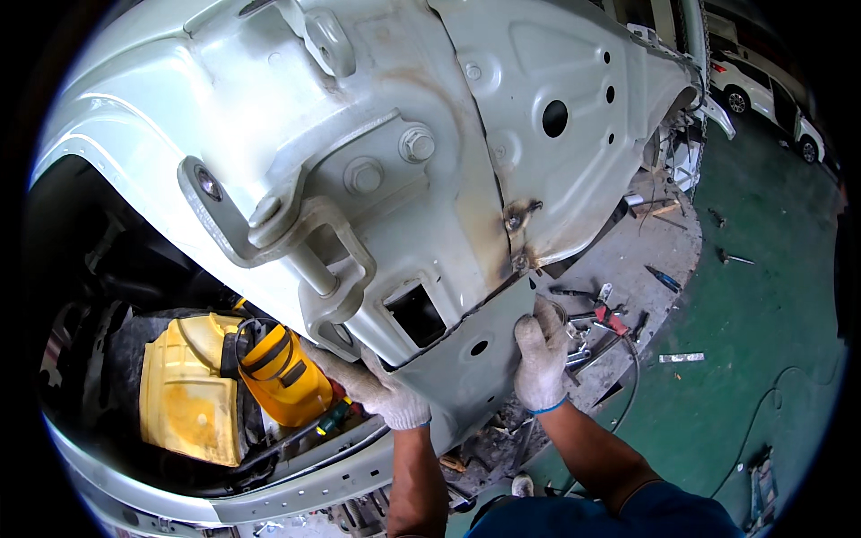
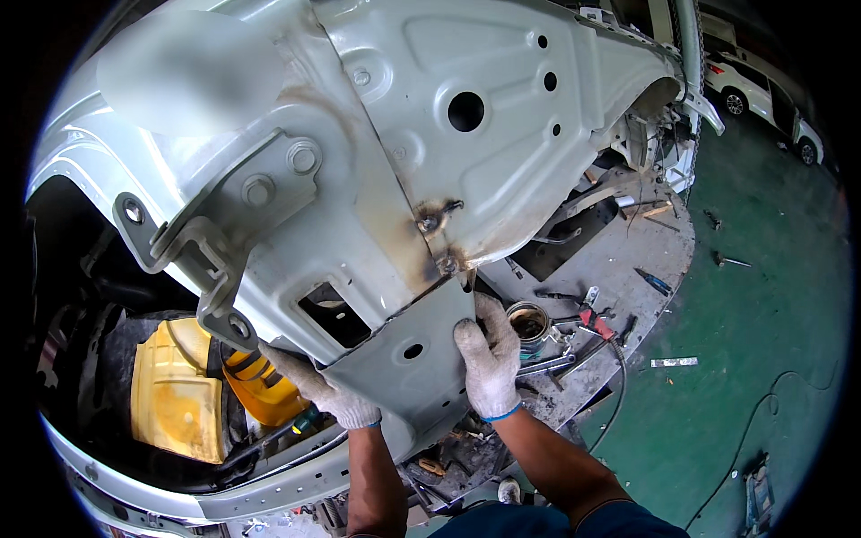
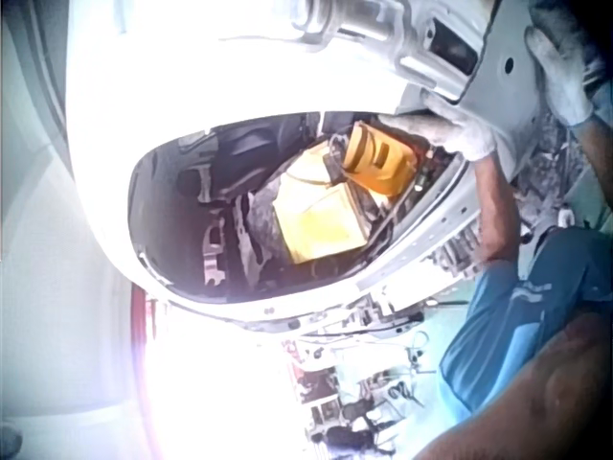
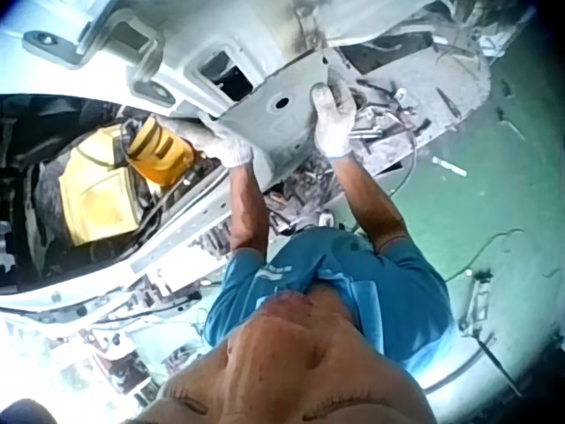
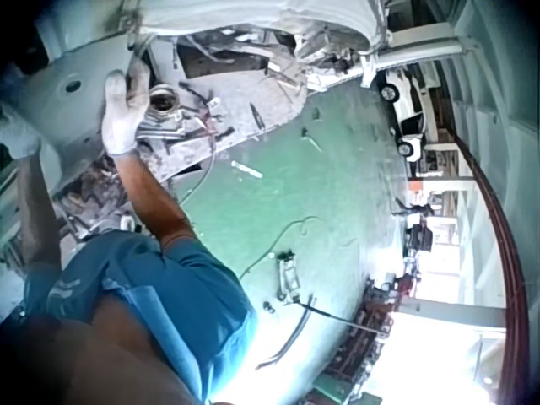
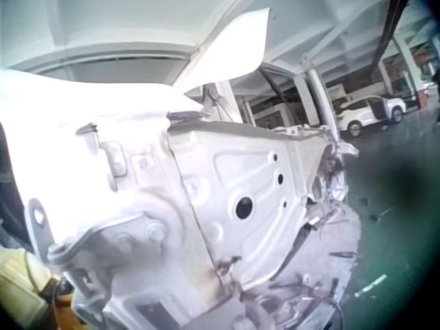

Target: The person repeatedly positions and aligns a metal car bumper beam against the front frame of a vehicle, checking fitment and making small adjustments. The person also uses a metal ruler to measure gaps between the beam and the car body.

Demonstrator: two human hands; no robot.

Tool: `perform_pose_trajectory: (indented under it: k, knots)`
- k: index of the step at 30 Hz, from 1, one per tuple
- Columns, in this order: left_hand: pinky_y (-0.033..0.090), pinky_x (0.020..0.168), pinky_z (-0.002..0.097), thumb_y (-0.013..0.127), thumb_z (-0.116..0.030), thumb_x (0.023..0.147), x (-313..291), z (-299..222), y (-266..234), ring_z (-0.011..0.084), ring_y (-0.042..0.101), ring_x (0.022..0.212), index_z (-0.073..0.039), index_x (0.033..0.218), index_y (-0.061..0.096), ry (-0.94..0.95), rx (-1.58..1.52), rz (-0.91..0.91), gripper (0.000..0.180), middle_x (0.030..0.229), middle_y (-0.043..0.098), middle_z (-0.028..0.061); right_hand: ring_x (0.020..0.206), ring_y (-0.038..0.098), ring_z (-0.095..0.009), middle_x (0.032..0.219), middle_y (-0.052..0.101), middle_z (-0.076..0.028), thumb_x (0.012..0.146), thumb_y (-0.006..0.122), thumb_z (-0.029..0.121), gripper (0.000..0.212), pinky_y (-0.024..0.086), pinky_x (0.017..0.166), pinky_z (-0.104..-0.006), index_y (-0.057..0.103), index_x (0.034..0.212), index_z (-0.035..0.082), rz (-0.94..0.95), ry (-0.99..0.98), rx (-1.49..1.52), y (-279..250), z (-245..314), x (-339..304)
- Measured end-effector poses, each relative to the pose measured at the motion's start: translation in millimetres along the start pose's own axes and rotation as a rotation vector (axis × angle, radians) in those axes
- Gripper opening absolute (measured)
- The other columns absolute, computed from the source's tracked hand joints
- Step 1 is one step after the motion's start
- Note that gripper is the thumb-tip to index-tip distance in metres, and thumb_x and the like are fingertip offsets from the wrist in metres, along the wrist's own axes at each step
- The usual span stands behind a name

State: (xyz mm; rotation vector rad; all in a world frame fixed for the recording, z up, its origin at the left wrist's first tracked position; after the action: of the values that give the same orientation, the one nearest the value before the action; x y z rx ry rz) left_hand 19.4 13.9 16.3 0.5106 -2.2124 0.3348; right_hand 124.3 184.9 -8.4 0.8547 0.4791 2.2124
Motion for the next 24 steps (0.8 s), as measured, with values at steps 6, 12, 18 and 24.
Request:
perform_pose_trajectory:
  k: [6, 12, 18, 24]
  knots:
    - [0.017, 0.129, 0.0450, 0.051, -0.048, 0.107, -2, -1, 4, 0.0371, 0.024, 0.157, 0.000, 0.168, 0.010, 0.032, 0.009, -0.001, 0.087, 0.171, 0.020, 0.0268, 0.108, 0.058, -0.016, 0.119, 0.067, -0.007, 0.102, 0.065, 0.043, 0.056, 0.047, 0.099, -0.0331, 0.061, 0.133, -0.003, -0.049, -0.006, -0.122, -2, -9, 3]
    - [0.025, 0.127, 0.0472, 0.056, -0.063, 0.098, 2, -4, 5, 0.0365, 0.031, 0.154, -0.001, 0.168, 0.014, 0.069, -0.034, -0.040, 0.102, 0.170, 0.025, 0.0264, 0.107, 0.059, -0.016, 0.117, 0.066, -0.009, 0.101, 0.069, 0.034, 0.044, 0.048, 0.097, -0.0334, 0.064, 0.123, -0.004, -0.023, -0.054, -0.151, -7, -11, 3]
    - [0.025, 0.127, 0.0476, 0.054, -0.061, 0.100, -3, -1, 6, 0.0381, 0.030, 0.155, 0.000, 0.168, 0.015, 0.051, -0.003, -0.037, 0.099, 0.170, 0.023, 0.0279, 0.098, 0.057, -0.014, 0.108, 0.064, -0.008, 0.099, 0.071, 0.043, 0.048, 0.049, 0.089, -0.0323, 0.063, 0.115, -0.002, -0.014, -0.094, -0.214, -11, -16, 6]
    - [0.017, 0.128, 0.0495, 0.052, -0.060, 0.105, -1, 6, 6, 0.0372, 0.024, 0.158, -0.002, 0.168, 0.014, 0.087, 0.008, -0.025, 0.093, 0.170, 0.021, 0.0266, 0.096, 0.056, -0.014, 0.104, 0.064, -0.006, 0.098, 0.071, 0.052, 0.057, 0.049, 0.087, -0.0327, 0.062, 0.117, -0.001, -0.022, -0.082, -0.191, -7, -13, 4]
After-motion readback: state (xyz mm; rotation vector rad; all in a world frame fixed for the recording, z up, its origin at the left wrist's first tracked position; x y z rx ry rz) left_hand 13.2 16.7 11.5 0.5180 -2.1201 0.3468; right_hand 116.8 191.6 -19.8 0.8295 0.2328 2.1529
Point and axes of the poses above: each hand's wrist, its own x-axis towards the middle knuckle, its own y-axis out of the palm, z = x × y, the point moved 2 cm from there along x, towards the middle knuckle
